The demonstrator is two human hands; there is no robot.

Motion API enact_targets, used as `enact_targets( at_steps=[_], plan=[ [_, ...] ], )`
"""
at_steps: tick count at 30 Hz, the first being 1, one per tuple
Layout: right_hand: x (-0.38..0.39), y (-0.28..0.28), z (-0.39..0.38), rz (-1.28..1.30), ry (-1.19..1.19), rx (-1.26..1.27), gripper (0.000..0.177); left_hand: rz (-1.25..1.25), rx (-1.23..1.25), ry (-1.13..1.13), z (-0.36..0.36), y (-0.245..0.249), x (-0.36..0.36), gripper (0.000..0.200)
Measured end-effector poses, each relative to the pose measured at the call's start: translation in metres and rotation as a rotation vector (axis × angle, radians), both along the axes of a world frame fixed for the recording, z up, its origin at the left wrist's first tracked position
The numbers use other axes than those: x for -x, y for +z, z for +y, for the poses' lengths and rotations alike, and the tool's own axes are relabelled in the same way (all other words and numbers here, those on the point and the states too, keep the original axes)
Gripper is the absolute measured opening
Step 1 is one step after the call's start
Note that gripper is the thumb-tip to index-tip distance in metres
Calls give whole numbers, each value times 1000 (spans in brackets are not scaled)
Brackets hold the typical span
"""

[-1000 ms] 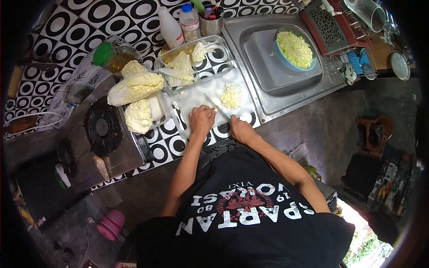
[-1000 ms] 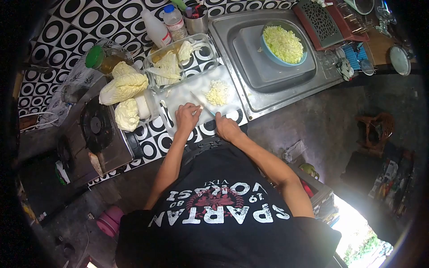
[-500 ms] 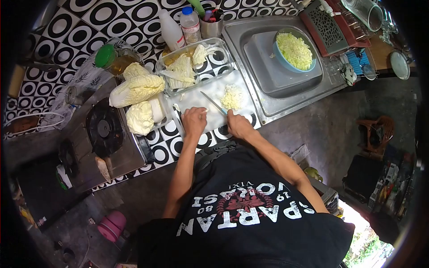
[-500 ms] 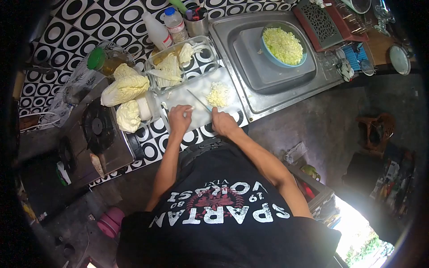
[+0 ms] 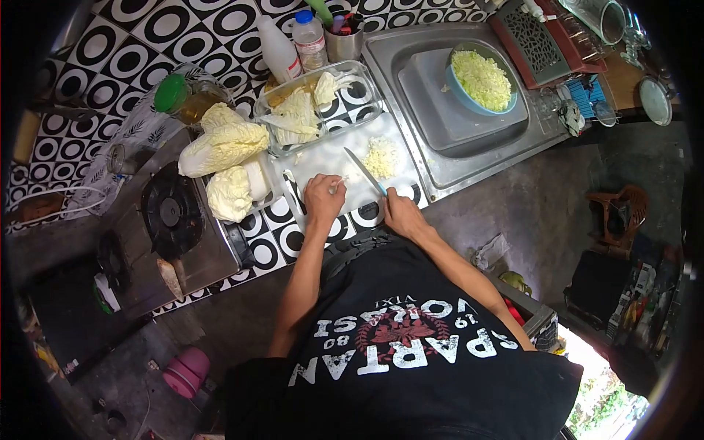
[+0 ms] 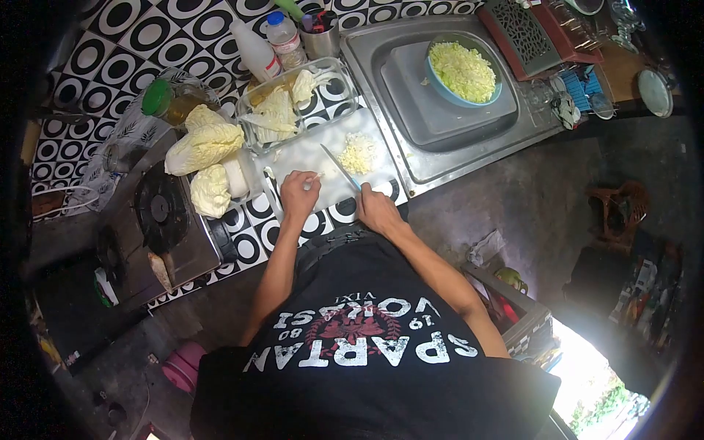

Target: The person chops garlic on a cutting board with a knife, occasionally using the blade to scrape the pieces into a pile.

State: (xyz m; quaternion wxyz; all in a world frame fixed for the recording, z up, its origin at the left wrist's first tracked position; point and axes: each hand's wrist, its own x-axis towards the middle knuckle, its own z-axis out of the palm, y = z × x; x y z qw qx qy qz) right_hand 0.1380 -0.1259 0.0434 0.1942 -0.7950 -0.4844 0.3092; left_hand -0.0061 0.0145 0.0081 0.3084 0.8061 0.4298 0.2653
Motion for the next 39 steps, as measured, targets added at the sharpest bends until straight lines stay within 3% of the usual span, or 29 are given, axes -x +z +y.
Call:
enact_targets(
  at_steps=[5,8,10,14,15,30,39],
  plan=[
    [2,-9,-2,48,131,22,21,2,-1,87,0,1,11,10],
    [2,-9,4,11,1,24,21,-20,24,91,-1,4,5,11],
    [-1,-1,7,66,-44,80,23,-90,20,-4,-5,10,-7,9],
    [-3,1,6,65,-41,22,23,29,27,-103,-11,-10,-27,10],
    [-3,2,7,62,-41,14,23,38,135,-82,-14,-6,-30,9],
    [8,5,12,58,-38,33,19,-99,91,-148,-12,-19,-29,9],
    [10,-5,22,-22,91,116,21,-171,82,-150,-13,-21,-30,9]
  ],
)
